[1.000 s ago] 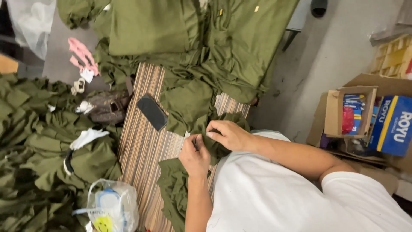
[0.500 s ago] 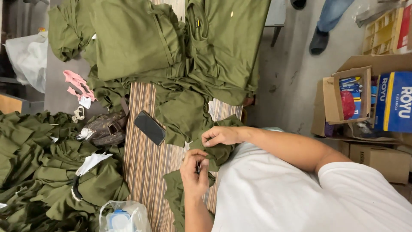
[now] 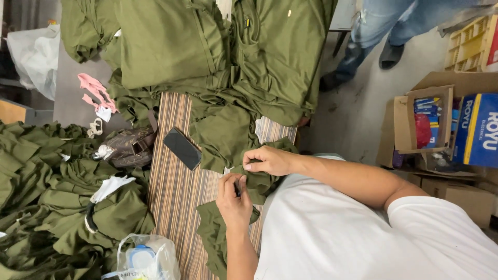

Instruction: Removing loose threads and lint from green fabric pieces by hand and with scissors in a sewing factory.

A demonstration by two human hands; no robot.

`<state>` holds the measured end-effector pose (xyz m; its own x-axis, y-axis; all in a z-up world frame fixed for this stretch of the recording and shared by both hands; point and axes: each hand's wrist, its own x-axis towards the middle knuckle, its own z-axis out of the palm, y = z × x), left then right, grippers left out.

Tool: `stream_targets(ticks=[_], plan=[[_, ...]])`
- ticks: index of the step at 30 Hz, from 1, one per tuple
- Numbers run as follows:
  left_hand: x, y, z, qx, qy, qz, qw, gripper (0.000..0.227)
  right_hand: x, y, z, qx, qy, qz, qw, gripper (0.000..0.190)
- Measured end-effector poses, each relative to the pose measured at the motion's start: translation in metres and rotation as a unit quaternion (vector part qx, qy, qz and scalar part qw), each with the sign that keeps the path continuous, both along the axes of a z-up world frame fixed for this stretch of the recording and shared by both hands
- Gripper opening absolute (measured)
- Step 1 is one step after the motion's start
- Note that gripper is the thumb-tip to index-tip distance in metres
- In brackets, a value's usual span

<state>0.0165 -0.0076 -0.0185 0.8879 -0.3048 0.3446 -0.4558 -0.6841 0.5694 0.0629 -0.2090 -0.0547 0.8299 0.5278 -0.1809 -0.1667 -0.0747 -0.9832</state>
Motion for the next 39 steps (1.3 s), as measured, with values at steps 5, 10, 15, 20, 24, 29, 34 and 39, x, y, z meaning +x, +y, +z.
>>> stream_targets(ticks=[5, 10, 15, 20, 24, 29, 34, 39], plan=[[-0.005, 0.002, -0.015, -0.030, 0.008, 0.067, 0.997, 0.005, -0.003, -0.001, 0.002, 0.068, -0.035, -0.028, 0.997, 0.019], [-0.004, -0.006, -0.004, -0.125, 0.036, 0.082, 0.988, 0.007, -0.004, -0.003, 0.010, 0.031, -0.010, -0.038, 0.999, 0.019], [-0.011, -0.018, -0.008, -0.126, 0.199, 0.151, 0.960, 0.019, -0.001, -0.004, -0.035, -0.013, 0.030, -0.032, 0.999, 0.018], [-0.018, -0.016, -0.032, -0.166, 0.240, 0.221, 0.931, 0.010, -0.001, -0.004, -0.041, -0.053, 0.053, -0.003, 0.997, 0.020], [-0.020, -0.015, -0.033, -0.184, 0.260, 0.239, 0.917, 0.010, 0.005, -0.001, -0.037, -0.091, 0.073, 0.025, 0.993, 0.030], [-0.018, -0.017, -0.038, -0.178, 0.288, 0.248, 0.907, 0.011, 0.008, -0.001, -0.041, -0.116, 0.082, 0.025, 0.990, 0.030], [-0.020, -0.019, -0.047, -0.187, 0.288, 0.243, 0.907, 0.011, 0.010, -0.002, -0.050, -0.092, 0.096, 0.022, 0.991, 0.026], [-0.019, -0.017, -0.064, -0.211, 0.294, 0.273, 0.891, 0.011, 0.013, 0.000, -0.065, -0.098, 0.092, 0.025, 0.991, 0.024]])
